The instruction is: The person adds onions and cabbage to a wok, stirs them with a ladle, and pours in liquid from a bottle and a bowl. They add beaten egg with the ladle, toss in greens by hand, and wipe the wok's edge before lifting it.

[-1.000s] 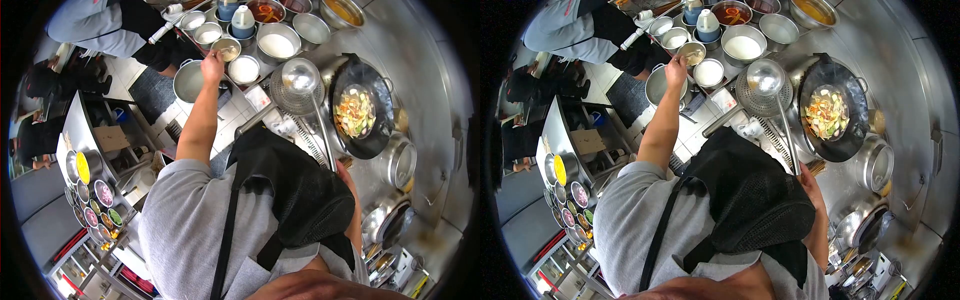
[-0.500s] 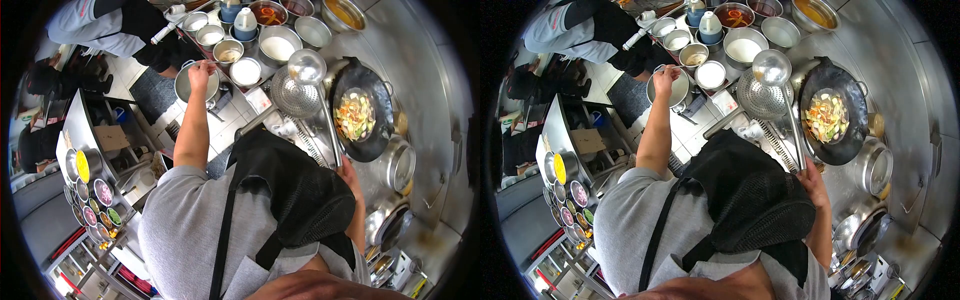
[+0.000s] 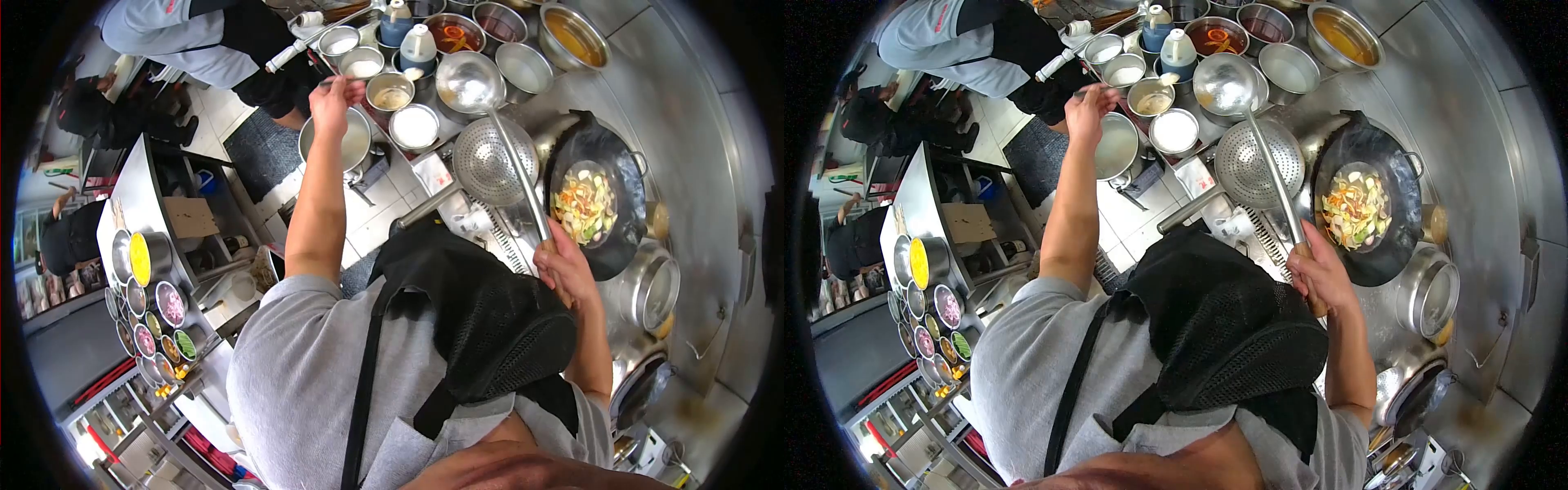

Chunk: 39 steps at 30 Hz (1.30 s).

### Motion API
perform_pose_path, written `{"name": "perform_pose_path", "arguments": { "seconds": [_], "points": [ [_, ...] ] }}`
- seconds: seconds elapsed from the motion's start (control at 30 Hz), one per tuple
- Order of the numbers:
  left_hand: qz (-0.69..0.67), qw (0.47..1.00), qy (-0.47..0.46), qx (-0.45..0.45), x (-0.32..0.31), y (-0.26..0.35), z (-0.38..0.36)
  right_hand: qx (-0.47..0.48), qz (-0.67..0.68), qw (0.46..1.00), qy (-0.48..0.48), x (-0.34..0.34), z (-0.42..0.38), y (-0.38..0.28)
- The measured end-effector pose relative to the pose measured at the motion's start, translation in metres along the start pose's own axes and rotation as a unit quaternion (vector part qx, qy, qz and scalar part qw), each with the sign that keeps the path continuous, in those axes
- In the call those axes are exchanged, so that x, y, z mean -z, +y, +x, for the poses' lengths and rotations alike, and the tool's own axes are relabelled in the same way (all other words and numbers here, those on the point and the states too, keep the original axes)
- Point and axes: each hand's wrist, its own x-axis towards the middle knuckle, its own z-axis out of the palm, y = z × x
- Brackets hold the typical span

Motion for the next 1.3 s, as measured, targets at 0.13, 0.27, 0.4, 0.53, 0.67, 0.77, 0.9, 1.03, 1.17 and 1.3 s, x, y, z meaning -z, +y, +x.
{"name": "perform_pose_path", "arguments": {
  "seconds": [0.13,0.27,0.4,0.53,0.67,0.77,0.9,1.03,1.17,1.3],
  "points": [
    [0.203,0.973,-0.055,-0.094,-0.036,0.034,-0.004,-0.015,-0.001,1.000,-0.025,-0.004,0.008,-0.003],
    [0.520,0.827,0.099,-0.192,-0.011,0.005,0.060,-0.012,0.010,1.000,-0.019,-0.005,0.008,0.006],
    [0.526,0.814,0.141,-0.200,-0.003,-0.003,0.085,0.000,0.025,1.000,-0.016,0.005,0.003,0.023],
    [0.563,0.787,0.156,-0.197,-0.004,-0.026,0.102,-0.007,0.019,1.000,0.020,0.001,-0.002,0.020],
    [0.561,0.797,0.142,-0.173,-0.008,-0.043,0.109,-0.008,0.024,0.999,0.041,0.000,-0.004,0.015],
    [0.544,0.814,0.125,-0.161,-0.007,-0.053,0.117,-0.004,0.033,0.998,0.057,-0.003,-0.006,0.012],
    [0.477,0.861,0.126,-0.123,0.010,-0.068,0.131,-0.006,0.027,0.997,0.068,-0.007,-0.006,0.007],
    [0.280,0.941,0.171,-0.087,0.022,-0.068,0.131,0.000,0.015,0.998,0.061,-0.007,-0.004,0.007],
    [0.049,0.983,0.166,-0.052,0.032,-0.050,0.117,0.002,0.012,0.998,0.055,-0.008,0.000,0.007],
    [0.031,0.985,0.166,-0.042,0.044,-0.045,0.114,0.005,0.013,0.999,0.045,-0.005,0.006,0.013]
  ]
}}
